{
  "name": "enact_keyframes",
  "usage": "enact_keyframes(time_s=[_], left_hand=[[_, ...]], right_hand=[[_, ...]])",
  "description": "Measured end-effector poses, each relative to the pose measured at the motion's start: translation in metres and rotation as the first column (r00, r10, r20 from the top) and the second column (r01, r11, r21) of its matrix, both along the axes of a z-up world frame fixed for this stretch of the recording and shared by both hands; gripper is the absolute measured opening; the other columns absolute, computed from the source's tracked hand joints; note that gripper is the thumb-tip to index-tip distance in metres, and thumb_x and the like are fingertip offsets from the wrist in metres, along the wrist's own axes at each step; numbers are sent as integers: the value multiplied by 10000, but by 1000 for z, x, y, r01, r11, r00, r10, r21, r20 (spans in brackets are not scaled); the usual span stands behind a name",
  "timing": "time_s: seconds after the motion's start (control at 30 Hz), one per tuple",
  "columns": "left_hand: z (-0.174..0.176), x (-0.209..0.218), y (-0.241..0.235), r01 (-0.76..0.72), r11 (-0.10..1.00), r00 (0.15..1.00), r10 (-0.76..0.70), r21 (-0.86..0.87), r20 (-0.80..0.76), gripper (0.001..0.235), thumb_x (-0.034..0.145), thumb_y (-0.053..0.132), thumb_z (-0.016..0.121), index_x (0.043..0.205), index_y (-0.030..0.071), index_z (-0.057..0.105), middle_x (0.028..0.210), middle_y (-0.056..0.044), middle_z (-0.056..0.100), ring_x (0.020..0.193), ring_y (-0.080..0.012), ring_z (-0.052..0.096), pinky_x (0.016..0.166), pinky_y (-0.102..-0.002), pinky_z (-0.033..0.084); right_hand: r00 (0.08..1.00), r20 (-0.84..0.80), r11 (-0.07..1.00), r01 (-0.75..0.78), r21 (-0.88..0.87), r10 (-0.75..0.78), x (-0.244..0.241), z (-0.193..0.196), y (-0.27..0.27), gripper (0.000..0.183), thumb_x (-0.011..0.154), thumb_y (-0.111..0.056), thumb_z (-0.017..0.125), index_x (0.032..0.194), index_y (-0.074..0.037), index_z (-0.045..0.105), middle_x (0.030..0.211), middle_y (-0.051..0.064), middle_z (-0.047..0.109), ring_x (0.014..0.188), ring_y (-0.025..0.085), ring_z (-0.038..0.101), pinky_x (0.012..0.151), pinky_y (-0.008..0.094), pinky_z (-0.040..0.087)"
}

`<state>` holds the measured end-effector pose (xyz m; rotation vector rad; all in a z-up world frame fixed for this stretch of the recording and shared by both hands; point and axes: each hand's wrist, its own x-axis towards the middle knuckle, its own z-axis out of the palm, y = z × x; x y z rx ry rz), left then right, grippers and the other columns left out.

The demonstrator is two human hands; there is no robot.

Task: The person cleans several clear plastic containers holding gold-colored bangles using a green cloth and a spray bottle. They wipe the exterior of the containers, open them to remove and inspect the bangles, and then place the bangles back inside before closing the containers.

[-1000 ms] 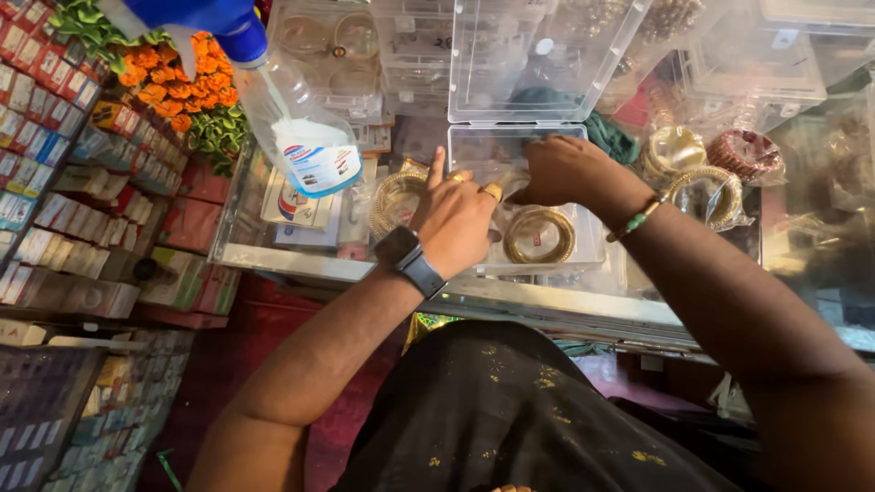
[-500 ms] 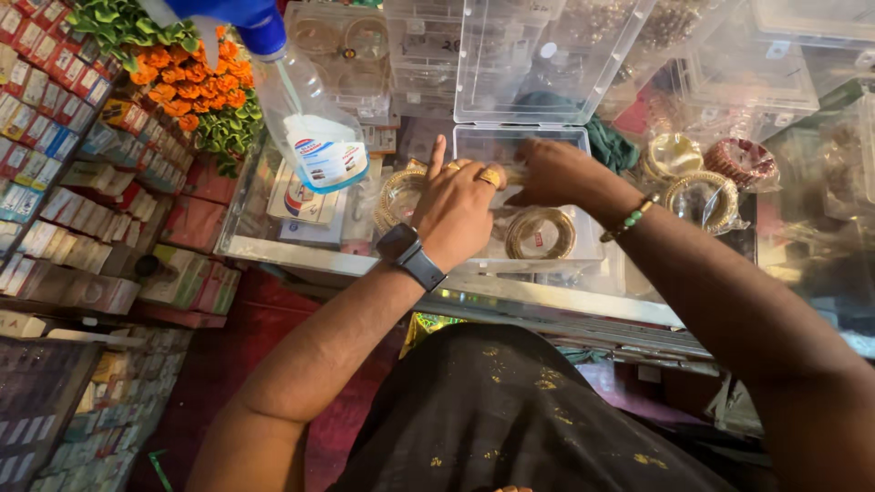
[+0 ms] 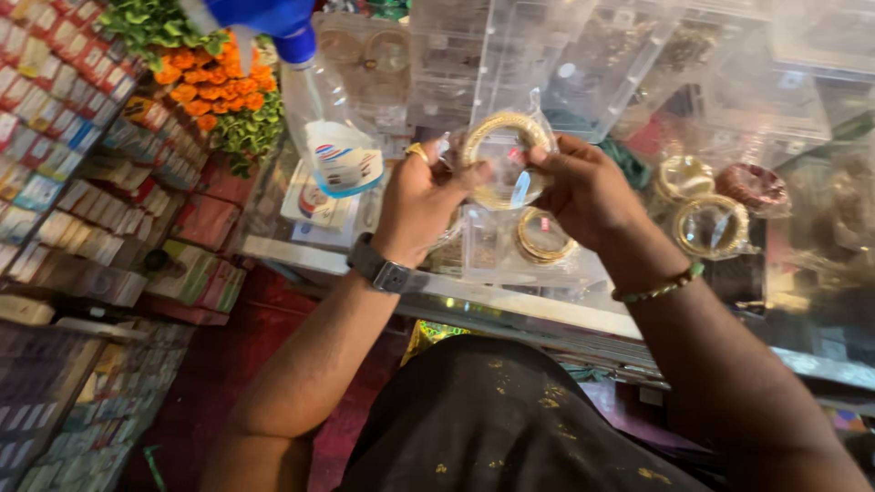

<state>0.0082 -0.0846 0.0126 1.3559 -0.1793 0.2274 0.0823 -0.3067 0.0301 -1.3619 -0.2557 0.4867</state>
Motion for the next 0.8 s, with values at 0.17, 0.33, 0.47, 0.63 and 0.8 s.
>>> enact_keyframes(time_s=[0.17, 0.33, 0.47, 0.63, 0.8], left_hand=[[-3, -12, 56, -139, 969, 985, 156, 203, -72, 260, 911, 152, 783, 1118, 1, 735, 886, -4, 752, 742, -58, 659, 645, -242, 545], [-16, -22, 81, -285, 865, 921, 366, 412, -133, 482, 820, 182, 833, 1213, -5, 627, 792, -72, 736, 621, -88, 687, 493, -256, 567], [-24, -36, 81, -204, 928, 905, 301, 313, -302, 510, 823, 182, 787, 1228, -16, 547, 731, -115, 739, 545, -143, 713, 437, -284, 558], [-24, -42, 72, -151, 855, 859, 362, 497, -362, 499, 844, 266, 794, 1199, -5, 573, 702, -115, 730, 510, -182, 704, 458, -309, 550], [-4, -57, 65, -635, 151, 718, 478, 758, 506, 608, 808, 463, 882, 1165, 31, 647, 851, -102, 732, 709, -246, 709, 592, -348, 541]], right_hand=[[971, 217, 948, -32, -316, 105, -9, 7, 44, 427, 924, -213, 748, 1255, 43, 666, 1037, 87, 740, 889, 137, 706, 756, 292, 591], [855, 412, 665, 112, -739, 315, 0, 26, 85, 560, 831, -314, 806, 1284, -32, 636, 983, 115, 779, 815, 192, 743, 709, 342, 584], [643, 527, 590, 142, -795, 556, 25, 18, 106, 430, 840, -304, 808, 1169, -40, 727, 1059, 134, 777, 951, 230, 749, 850, 351, 580], [564, 419, 397, 170, -902, 712, 35, 7, 117, 311, 864, -256, 750, 1131, -99, 774, 1063, 127, 773, 952, 300, 737, 870, 408, 568], [580, 569, 518, 275, -810, 583, 12, 33, 68, 274, 933, -281, 717, 1088, -64, 777, 1056, 126, 774, 900, 273, 763, 817, 395, 598]])
